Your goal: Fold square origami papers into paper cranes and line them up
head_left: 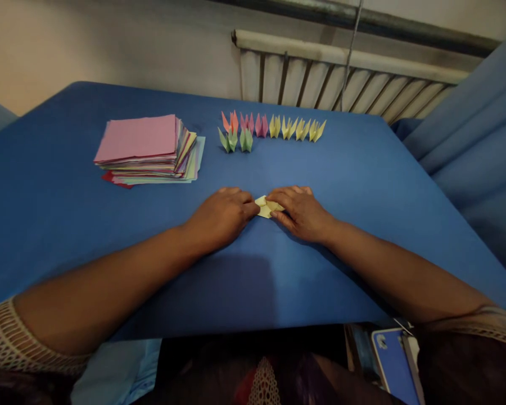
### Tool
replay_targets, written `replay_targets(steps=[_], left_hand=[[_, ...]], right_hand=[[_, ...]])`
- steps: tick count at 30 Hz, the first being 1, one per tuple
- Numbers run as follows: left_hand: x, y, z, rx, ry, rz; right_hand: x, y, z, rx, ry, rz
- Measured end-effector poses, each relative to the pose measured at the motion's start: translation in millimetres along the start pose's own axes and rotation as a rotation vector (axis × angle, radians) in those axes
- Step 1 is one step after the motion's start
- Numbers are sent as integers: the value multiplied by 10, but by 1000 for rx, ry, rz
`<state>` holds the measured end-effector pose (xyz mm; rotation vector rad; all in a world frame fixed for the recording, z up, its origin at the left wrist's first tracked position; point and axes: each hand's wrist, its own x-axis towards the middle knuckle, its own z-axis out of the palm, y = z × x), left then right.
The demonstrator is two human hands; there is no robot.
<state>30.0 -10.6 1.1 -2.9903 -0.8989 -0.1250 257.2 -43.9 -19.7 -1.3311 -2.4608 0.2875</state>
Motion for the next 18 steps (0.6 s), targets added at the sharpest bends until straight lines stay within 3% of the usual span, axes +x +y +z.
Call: replay_targets(steps=[5, 9, 18], left_hand=[[26, -81, 18, 77, 10, 16], [43, -57, 5, -7, 30, -76], [13, -15, 33, -57, 16, -45]], right_hand=[[-106, -205, -48, -70, -22, 66], [-182, -338, -55, 6, -2, 106], [-138, -256, -83, 162, 44, 278]])
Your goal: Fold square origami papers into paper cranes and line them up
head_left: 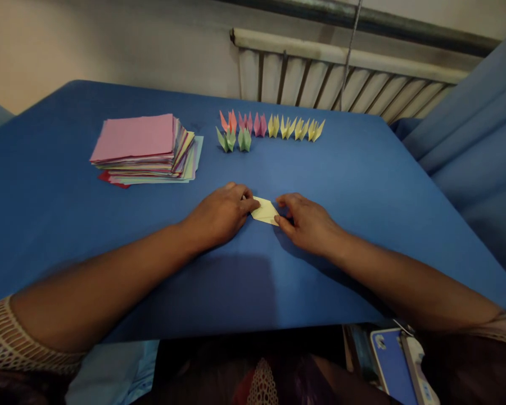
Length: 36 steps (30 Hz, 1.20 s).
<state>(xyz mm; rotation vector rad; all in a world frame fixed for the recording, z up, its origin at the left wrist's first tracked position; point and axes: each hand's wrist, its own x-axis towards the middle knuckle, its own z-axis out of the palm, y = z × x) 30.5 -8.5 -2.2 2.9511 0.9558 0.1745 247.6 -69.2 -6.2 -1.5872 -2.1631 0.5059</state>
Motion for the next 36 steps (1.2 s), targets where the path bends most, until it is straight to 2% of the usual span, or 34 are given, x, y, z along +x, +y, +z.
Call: replay_targets(steps=[4, 8, 10, 11, 14, 15, 17, 19, 21, 25, 27, 31, 33, 36], left_hand=[[-18, 10, -12, -66, -3, -20], [-39, 6, -51, -81, -10, 15], [-43, -3, -64, -63, -18, 40], [-43, -7, -65, -50, -20, 49], [-37, -12, -55, -1, -15, 63], [-34, -11, -51, 15, -14, 70], [-32, -7, -50, 44, -14, 87], [-34, -7, -59, 72, -14, 98], [-40, -18, -77, 93, -13, 109], [-65, -60, -100, 65, -21, 131], [-81, -65, -96, 37, -15, 114], [-119, -5, -67, 25, 6, 65], [-138, 44, -52, 26, 17, 37], [-155, 98, -39, 10, 26, -7]], right_hand=[[-22, -48, 14, 106, -44, 33], [-120, -150, 80, 407, -202, 18], [-117, -140, 94, 477, -252, -26], [-95, -113, 90, 454, -228, -44], [16, 12, 41, 133, 27, -4], [48, 45, 21, 58, 36, 12], [70, 66, -6, -4, 7, -13], [32, 17, -4, 28, -32, -50], [-51, -75, 29, 131, -63, -53], [-207, -220, 133, 426, -204, -25], [-210, -212, 167, 490, -251, -101], [-17, -49, 114, 185, -40, -236], [117, 44, 50, 50, -79, -313], [257, 133, -8, 31, -83, -352]])
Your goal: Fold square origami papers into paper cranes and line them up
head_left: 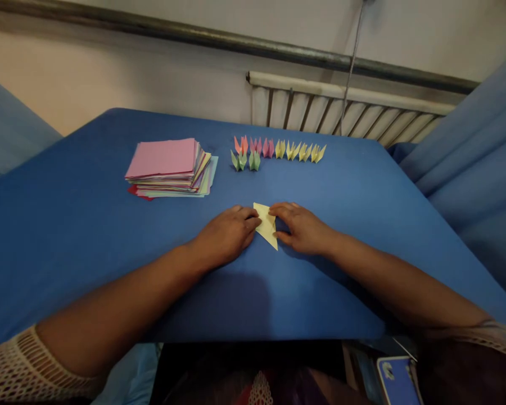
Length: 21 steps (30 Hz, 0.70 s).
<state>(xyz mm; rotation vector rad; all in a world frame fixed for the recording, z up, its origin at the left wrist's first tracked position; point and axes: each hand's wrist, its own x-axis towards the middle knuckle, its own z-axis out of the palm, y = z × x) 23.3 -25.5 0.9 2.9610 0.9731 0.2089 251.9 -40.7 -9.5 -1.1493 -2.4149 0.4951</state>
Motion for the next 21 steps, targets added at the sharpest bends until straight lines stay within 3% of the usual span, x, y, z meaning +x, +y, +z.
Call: replay_targets(steps=[4, 6, 12, 21], left_hand=[[-10, -1, -19, -37, -13, -21], [-20, -27, -42, -63, -17, -12], [-39, -112, -79, -118, -19, 34], [-38, -58, -14, -63, -16, 53]], right_hand=[[32, 60, 41, 65, 233, 137], [29, 66, 89, 31, 272, 188], [-10, -12, 138, -77, -34, 16], [-26, -21, 70, -137, -69, -12]])
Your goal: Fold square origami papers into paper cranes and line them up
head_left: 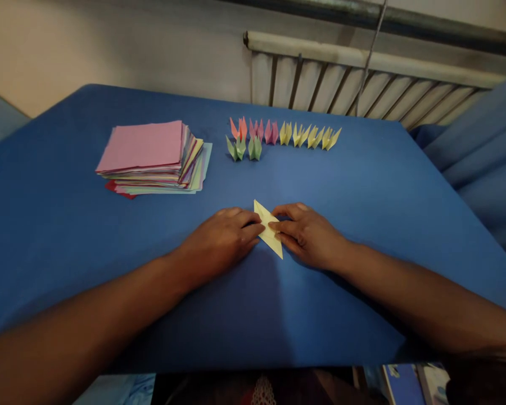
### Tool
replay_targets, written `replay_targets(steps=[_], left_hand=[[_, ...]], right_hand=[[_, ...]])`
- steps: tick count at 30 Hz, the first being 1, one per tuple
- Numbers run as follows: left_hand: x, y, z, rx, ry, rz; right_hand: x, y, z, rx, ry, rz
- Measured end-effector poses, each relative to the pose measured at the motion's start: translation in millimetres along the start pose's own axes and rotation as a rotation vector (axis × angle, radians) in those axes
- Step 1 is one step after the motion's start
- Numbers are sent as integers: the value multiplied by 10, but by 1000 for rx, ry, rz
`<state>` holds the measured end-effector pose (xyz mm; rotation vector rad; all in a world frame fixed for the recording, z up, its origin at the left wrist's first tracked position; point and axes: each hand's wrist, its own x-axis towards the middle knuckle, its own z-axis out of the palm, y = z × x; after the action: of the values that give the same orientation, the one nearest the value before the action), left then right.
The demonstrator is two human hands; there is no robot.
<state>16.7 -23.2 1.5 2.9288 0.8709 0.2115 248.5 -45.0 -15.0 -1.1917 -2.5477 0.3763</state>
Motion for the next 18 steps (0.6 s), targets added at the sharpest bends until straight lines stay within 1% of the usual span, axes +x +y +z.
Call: replay_targets(steps=[4, 8, 13, 15, 18], left_hand=[[57, 14, 9, 28, 8, 18], [88, 24, 11, 91, 4, 31], [75, 21, 21, 30, 22, -1], [80, 12, 23, 27, 14, -3], [100, 11, 19, 64, 2, 14]], right_hand=[[69, 52, -52, 26, -42, -88], [148, 91, -104, 50, -75, -118], [184, 151, -163, 49, -123, -199], [182, 171, -162, 58, -124, -227], [173, 177, -121, 34, -88, -230]])
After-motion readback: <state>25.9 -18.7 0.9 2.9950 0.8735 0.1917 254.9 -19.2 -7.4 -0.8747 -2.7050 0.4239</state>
